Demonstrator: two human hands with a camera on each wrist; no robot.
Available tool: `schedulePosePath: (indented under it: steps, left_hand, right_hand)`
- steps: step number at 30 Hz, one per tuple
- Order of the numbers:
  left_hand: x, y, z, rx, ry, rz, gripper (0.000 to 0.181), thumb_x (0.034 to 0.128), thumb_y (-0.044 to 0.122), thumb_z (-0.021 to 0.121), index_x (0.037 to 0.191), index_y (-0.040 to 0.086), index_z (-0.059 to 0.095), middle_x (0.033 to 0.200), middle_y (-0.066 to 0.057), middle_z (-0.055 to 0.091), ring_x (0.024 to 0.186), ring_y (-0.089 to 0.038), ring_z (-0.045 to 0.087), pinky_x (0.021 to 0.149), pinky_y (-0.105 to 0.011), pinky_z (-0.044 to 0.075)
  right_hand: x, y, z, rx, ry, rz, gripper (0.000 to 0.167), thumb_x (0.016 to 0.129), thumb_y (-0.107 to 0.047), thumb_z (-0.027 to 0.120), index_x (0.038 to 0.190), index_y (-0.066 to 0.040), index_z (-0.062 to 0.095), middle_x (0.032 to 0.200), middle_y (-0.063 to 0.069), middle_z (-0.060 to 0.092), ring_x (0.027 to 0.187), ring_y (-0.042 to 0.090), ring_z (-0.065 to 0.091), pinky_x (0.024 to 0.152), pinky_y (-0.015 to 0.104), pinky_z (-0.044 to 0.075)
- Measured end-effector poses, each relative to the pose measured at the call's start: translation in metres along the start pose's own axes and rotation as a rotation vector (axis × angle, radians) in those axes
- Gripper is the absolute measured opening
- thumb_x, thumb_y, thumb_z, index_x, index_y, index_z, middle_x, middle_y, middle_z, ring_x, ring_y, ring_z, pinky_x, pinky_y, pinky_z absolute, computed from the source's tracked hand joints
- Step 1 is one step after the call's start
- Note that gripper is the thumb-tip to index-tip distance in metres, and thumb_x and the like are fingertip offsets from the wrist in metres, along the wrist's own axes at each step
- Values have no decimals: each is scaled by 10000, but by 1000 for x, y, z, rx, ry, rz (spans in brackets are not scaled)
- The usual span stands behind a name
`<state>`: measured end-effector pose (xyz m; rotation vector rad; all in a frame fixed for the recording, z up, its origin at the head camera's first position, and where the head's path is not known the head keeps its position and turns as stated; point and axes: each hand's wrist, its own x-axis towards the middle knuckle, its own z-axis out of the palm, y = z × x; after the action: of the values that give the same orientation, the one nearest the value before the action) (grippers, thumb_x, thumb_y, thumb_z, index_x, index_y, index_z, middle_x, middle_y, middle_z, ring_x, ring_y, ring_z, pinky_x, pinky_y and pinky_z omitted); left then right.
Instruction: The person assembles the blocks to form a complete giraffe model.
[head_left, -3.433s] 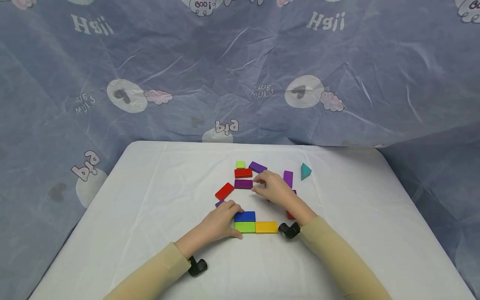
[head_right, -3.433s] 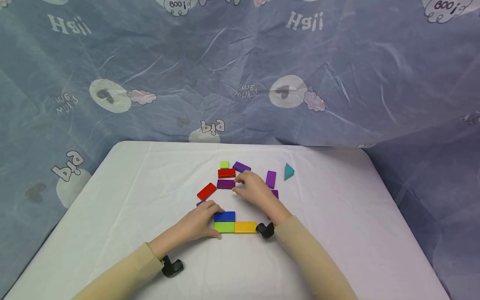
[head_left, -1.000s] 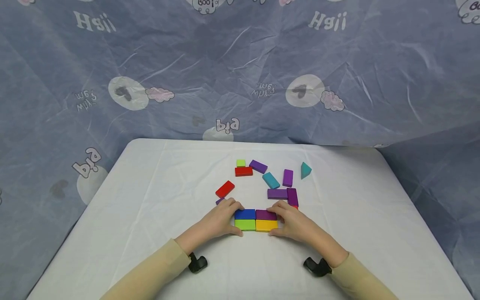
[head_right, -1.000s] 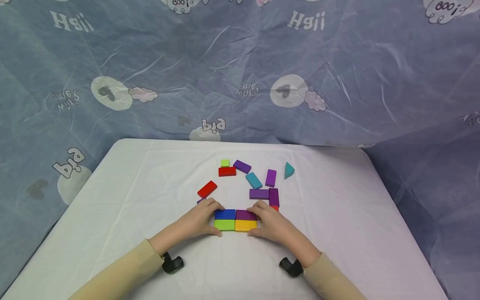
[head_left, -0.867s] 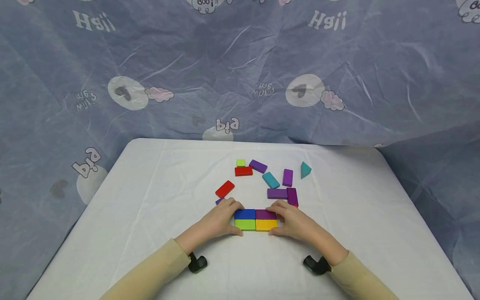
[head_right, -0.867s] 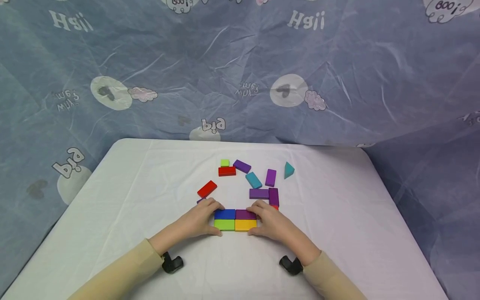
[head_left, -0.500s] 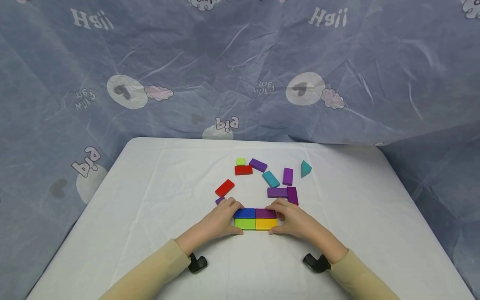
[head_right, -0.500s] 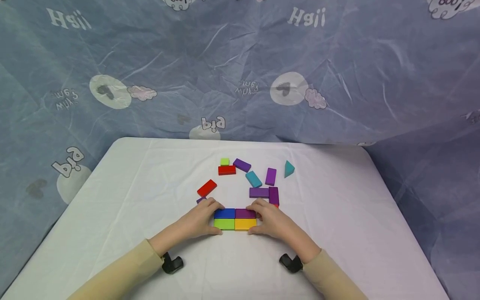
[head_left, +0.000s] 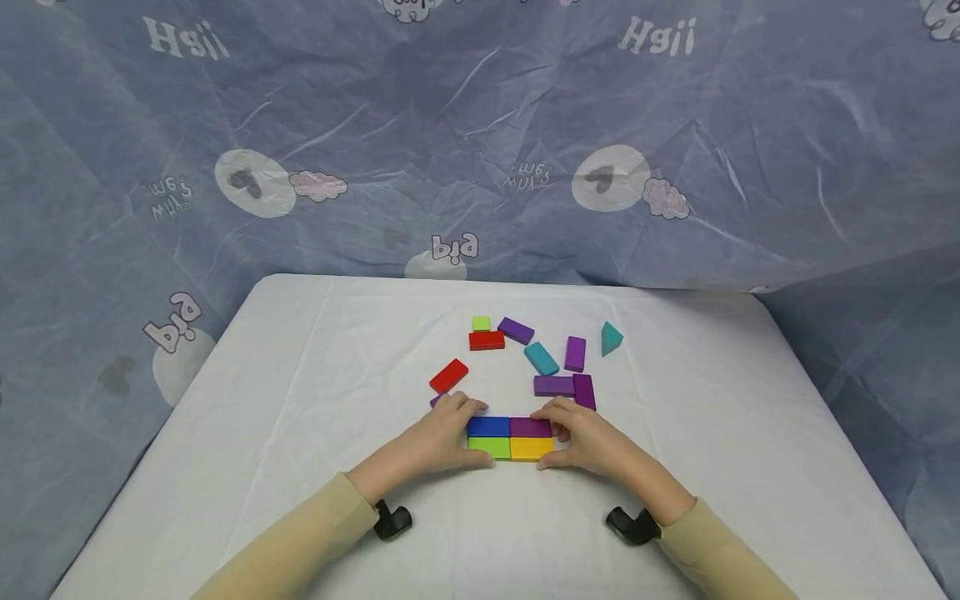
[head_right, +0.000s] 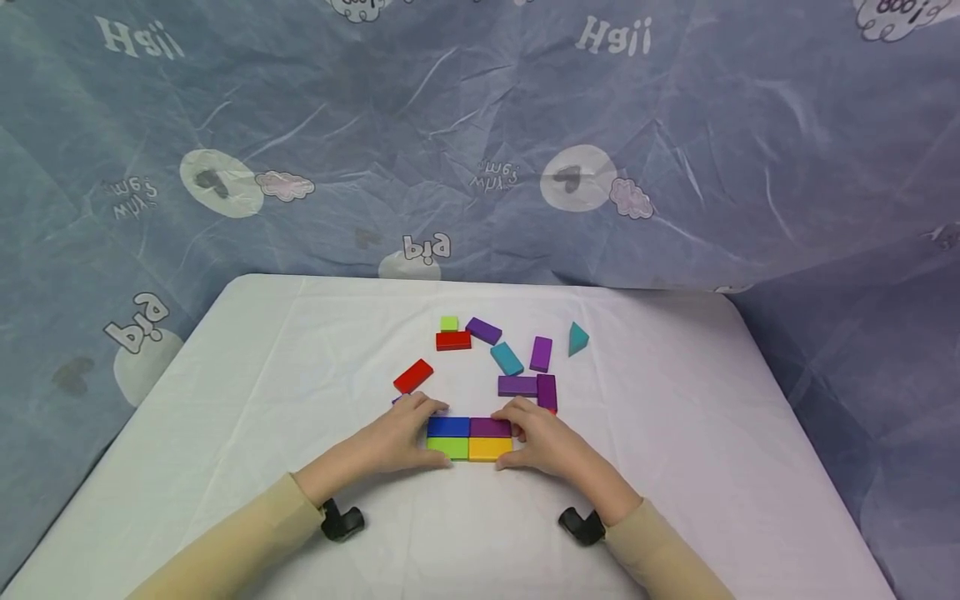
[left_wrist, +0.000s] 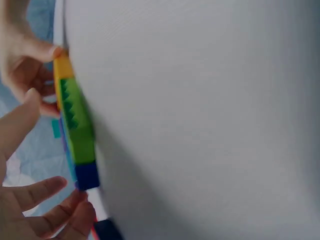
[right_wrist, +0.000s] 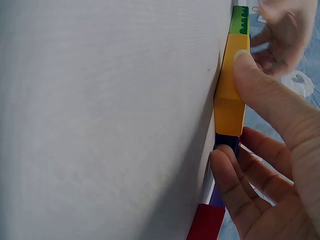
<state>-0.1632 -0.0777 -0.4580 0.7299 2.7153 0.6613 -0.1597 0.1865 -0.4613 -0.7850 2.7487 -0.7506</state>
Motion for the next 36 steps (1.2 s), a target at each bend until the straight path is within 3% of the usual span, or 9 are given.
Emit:
schedulePosePath:
  steps: [5,11,17,21,24,32,36]
  left_hand:
    - [16,0,-29,-140,108,-48,534,924,402,664,1342,85,565,1214,-121,603,1084,-231,565,944,-387,529]
    - [57,-11,-57,-165,230,-102,398,977,294,610,1308,74,599,1215,-131,630,1107,-257,596,964,-393,529]
    - [94,-31,-52,-143,200,-204,385,970,249,622,1333,123,604,1330,-112,596,1222,-272,541,1063,-431,466]
    - [106,-38,-44,-128,169,-222,420,938,217,671,1339,109,606,1305,-122,616,1110,-264,565,1041,-416,478]
    - [111,-40,-39,-86,166,-219,446,912,204,707,1331,86,608,1254,-117,634,1026,-252,564,1010,-389,493]
    - [119,-37,-29,88,158,-217,433,886,271,740,1255,77,623,1171,-100,618,1049,-247,545,971,-381,512]
    - [115,-33,-34,84,183,-220,431,874,290,750,1238,94,629,1143,-89,622,1031,-237,545,945,-379,521]
  right_hand:
    - [0,1,0,11,-6,15,597,728,-329,875,1238,-116,650,930,-38,548,828,106,510,668,180,470]
    - [-1,1,0,34,-12,27,598,731,-326,873,1244,-122,644,904,-31,529,835,120,504,653,178,457]
    - [-2,2,1,49,-14,14,597,740,-330,866,1250,-118,639,907,-28,524,844,121,502,653,175,442]
    - [-2,2,1,42,-9,9,600,740,-333,866,1251,-115,638,910,-30,523,843,115,498,656,176,437]
    - [-2,2,0,44,-10,13,599,740,-329,867,1250,-115,638,912,-30,523,843,116,497,657,176,438]
    - [-3,0,0,44,-22,16,599,747,-332,862,1256,-116,634,912,-33,517,845,117,493,651,174,435]
    - [-3,0,-1,36,-12,11,595,744,-330,864,1249,-114,636,904,-29,516,837,116,494,646,177,432]
